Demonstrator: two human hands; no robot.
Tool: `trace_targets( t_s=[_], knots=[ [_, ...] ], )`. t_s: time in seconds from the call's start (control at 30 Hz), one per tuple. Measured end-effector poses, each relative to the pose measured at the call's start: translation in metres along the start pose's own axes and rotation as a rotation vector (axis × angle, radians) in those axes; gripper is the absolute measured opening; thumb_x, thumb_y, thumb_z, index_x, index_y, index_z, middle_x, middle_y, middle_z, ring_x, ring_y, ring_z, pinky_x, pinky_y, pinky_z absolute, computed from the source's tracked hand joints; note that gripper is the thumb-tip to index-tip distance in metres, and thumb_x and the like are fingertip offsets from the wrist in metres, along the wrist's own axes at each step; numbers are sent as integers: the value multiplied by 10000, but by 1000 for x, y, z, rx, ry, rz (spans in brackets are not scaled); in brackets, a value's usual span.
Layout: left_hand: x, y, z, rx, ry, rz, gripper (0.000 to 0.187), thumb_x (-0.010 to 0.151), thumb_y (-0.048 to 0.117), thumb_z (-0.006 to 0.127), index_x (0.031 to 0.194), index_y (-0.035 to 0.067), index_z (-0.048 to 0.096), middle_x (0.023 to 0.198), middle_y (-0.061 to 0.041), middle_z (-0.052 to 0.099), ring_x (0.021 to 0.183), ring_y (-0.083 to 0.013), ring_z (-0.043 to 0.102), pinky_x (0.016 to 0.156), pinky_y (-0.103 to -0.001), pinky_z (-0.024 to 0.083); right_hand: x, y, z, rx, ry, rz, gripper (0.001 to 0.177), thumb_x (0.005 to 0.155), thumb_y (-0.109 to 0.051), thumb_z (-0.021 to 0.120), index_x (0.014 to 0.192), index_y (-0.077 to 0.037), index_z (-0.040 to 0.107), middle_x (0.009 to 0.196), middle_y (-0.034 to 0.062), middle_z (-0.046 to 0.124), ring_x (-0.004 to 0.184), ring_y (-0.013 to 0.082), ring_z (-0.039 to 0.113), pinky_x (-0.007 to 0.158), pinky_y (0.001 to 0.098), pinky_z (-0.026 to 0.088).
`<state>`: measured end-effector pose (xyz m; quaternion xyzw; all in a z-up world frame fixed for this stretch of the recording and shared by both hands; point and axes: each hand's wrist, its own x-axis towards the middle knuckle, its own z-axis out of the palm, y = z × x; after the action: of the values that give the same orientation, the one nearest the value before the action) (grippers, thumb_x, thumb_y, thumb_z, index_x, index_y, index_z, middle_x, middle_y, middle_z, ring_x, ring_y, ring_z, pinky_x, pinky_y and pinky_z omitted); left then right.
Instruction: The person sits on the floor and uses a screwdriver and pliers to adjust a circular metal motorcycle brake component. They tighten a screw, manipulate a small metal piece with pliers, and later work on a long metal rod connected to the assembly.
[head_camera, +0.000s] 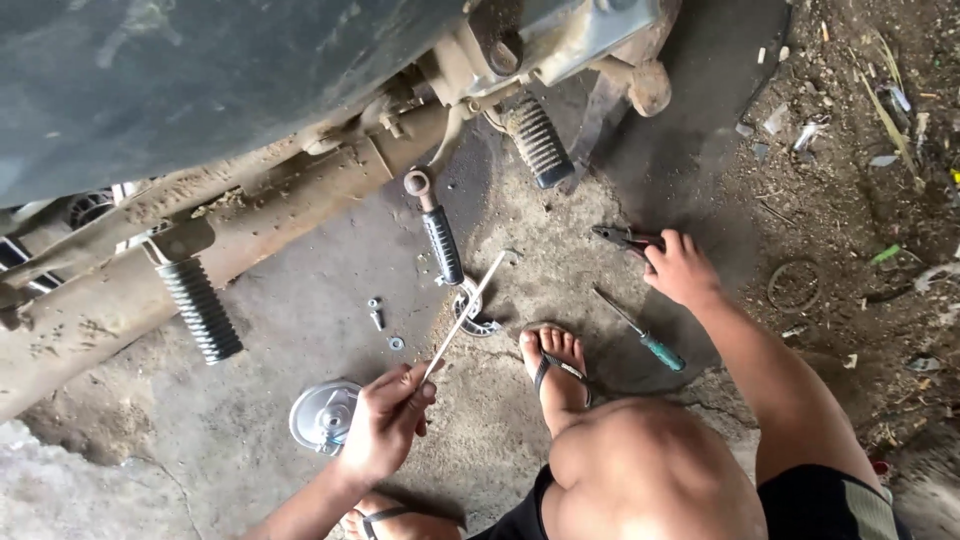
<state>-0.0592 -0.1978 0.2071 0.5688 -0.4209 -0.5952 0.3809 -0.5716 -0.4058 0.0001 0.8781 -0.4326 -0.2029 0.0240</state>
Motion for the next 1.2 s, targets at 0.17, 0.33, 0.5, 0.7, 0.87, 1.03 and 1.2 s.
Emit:
trace_targets(
  t_s=[0.17,0.33,0.5,0.7,0.87,1.03,1.2],
  knots=[
    [-5,-12,-16,34,-59,125,248,990,121,599,1162,-10,721,775,-30,589,441,-76,580,338,-207,521,-2,-16,-16,560,-217,277,398,898,-408,625,1170,-127,703,944,56,532,635,194,534,505,340,446],
    [-16,4,-48,200,-12,235,140,946,32,615,996,1,742,803,-53,752,622,-137,721,478,-241,616,-16,-75,-89,1842,-479,450,399,1012,-376,612,718,-176,432,655,-48,351,563,112,373,614,277,466],
    [-56,1,-90,477,226,168,502,920,330,659,1321,27,655,888,-28,677,655,-114,618,472,-240,557,-21,-102,-181,2363,-515,-392,331,1058,-84,570,1386,-51,587,1542,204,475,1467,348,422,1096,736,433],
    [-106,1,-105,627,502,230,285,940,133,730,1224,137,749,830,10,593,667,-115,560,579,-261,461,25,-109,-335,1771,-886,-572,219,694,-157,705,531,-82,579,709,65,783,1401,12,432,1314,438,153],
    [-130,3,-117,805,657,383,241,956,93,752,1194,122,751,896,-46,639,698,-188,541,661,-321,445,46,-154,-407,1776,-1050,-697,657,851,-328,667,1370,68,592,1528,172,500,1099,247,646,878,397,512],
    [-151,-2,-128,1057,757,430,280,986,156,780,1261,191,739,952,-50,650,692,-229,487,640,-367,411,44,-187,-397,1818,-1065,-693,685,801,-246,674,1402,68,569,1597,178,416,1412,318,520,1170,503,399],
    [-159,7,-136,1091,737,447,231,895,144,766,1109,212,823,812,-12,643,622,-220,508,624,-353,452,39,-185,-382,1389,-504,-816,279,660,-124,733,885,36,699,1292,213,603,1251,329,611,894,465,516]
  ],
)
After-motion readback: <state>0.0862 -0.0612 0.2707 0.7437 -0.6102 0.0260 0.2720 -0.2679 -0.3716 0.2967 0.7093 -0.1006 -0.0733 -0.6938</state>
